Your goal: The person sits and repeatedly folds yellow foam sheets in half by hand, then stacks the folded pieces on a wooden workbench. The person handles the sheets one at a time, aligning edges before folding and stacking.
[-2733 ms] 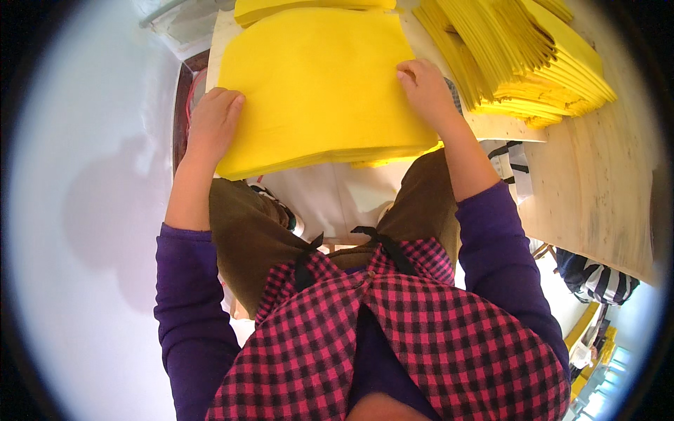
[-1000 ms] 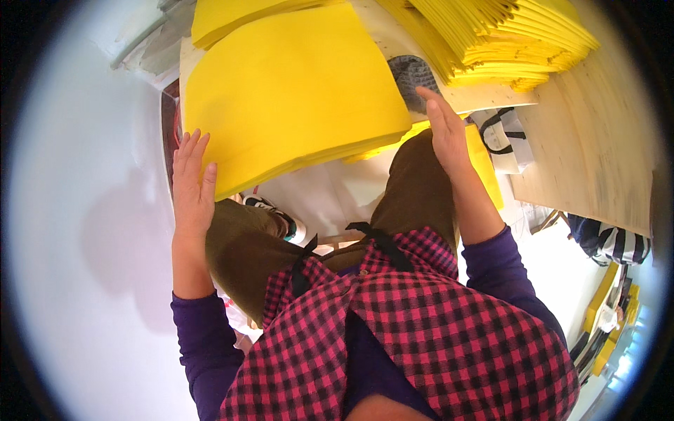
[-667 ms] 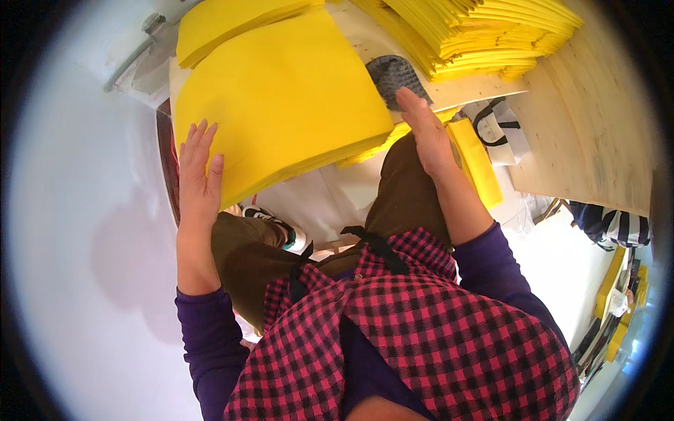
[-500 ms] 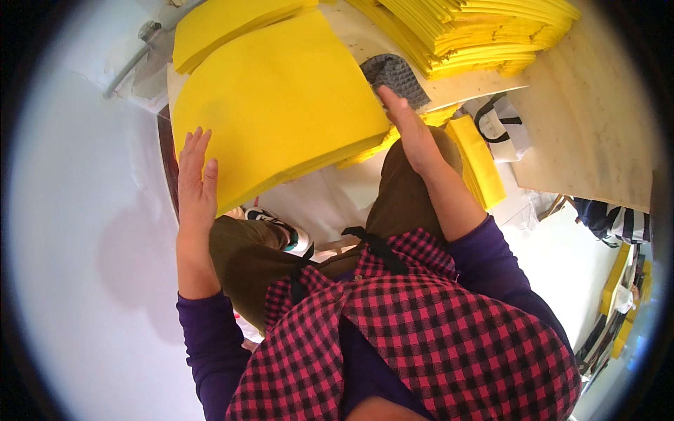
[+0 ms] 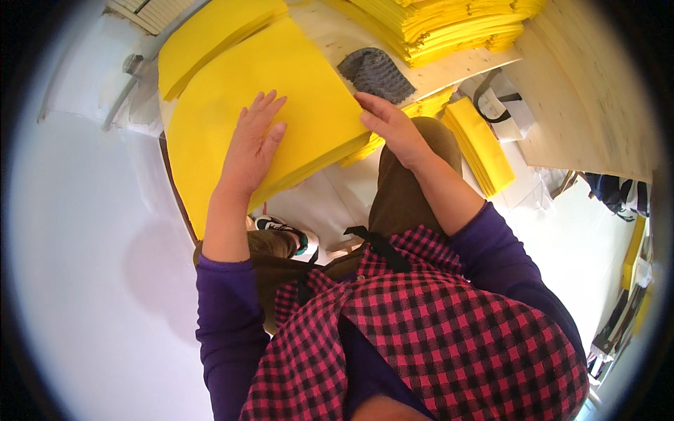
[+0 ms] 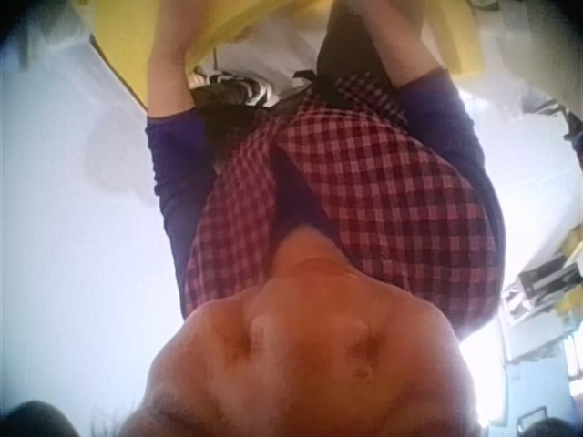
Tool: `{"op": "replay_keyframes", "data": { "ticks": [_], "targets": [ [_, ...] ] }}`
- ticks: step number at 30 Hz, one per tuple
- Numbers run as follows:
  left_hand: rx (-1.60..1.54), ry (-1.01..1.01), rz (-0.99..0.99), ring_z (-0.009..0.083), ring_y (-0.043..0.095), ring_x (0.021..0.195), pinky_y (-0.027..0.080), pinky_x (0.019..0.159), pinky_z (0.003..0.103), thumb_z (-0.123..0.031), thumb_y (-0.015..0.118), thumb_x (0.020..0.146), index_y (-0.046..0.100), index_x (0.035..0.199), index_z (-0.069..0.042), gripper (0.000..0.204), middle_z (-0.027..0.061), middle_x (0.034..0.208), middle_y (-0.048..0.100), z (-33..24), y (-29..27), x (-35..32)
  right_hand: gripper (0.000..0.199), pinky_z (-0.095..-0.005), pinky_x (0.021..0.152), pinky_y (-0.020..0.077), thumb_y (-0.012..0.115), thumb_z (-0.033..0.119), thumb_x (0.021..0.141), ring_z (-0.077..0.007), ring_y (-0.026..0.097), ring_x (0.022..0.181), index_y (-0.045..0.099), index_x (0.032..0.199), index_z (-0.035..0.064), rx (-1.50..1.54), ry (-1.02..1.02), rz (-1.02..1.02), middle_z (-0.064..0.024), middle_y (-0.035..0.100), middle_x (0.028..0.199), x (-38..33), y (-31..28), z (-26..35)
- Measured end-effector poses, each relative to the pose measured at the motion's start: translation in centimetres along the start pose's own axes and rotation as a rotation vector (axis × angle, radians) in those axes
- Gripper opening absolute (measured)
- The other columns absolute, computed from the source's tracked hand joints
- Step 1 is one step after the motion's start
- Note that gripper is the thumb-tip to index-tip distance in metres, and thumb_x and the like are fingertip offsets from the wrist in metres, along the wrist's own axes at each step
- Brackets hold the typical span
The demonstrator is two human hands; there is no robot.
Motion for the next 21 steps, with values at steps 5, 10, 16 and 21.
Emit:
{"op": "replay_keyframes", "data": {
  "ticks": [5,10,16,21],
  "targets": [
    [-0.072,-0.028,0.027,0.0337,0.032,0.137,0.018,0.114,0.046,-0.03,0.048,0.097,0.05,0.132,-0.007,0.042,0.016,0.142,0.044,0.9,2.2,0.8,0.063,-0.0324,0.101,0.0397,0.07,0.024,0.083,-0.0222,0.054,0.116,0.044,0.135,-0.0004,-0.18,-0.068,0.034,-0.0154,0.056,0.128,0.1,0.1,-0.2],
    [-0.013,-0.021,0.053,0.0336,0.033,0.136,0.018,0.114,0.046,-0.036,0.05,0.095,0.051,0.131,-0.008,0.046,0.0154,0.142,0.044,1.4,2.8,0.5,0.062,-0.0327,0.1,0.0405,0.071,0.023,0.082,-0.0228,0.054,0.116,0.046,0.133,0.0,-0.209,-0.046,0.05,-0.015,0.056,0.128,0.5,0.0,-0.9],
    [0.115,-0.013,0.057,0.0322,0.035,0.135,0.02,0.114,0.047,-0.037,0.056,0.09,0.053,0.13,-0.009,0.049,0.0134,0.142,0.044,1.0,3.1,0.4,0.059,-0.0321,0.099,0.0414,0.069,0.023,0.083,-0.0214,0.055,0.114,0.047,0.133,-0.0003,-0.172,-0.074,0.069,-0.0141,0.057,0.126,0.4,-0.1,-0.9],
    [0.138,-0.012,0.073,0.0286,0.033,0.137,0.016,0.115,0.044,-0.031,0.057,0.09,0.051,0.133,-0.01,0.047,0.0124,0.144,0.042,1.0,3.2,0.3,0.051,-0.0297,0.097,0.0418,0.063,0.021,0.088,-0.0177,0.054,0.111,0.049,0.132,-0.0002,-0.015,0.015,0.063,-0.0109,0.058,0.124,0.3,0.1,-0.7]
  ]
}}
Point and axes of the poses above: each hand's wrist, its own x-axis towards the middle knuckle, its own y-axis out of the palm, z = x × y, the point moved 6 cm from there along x, towards the middle knuckle
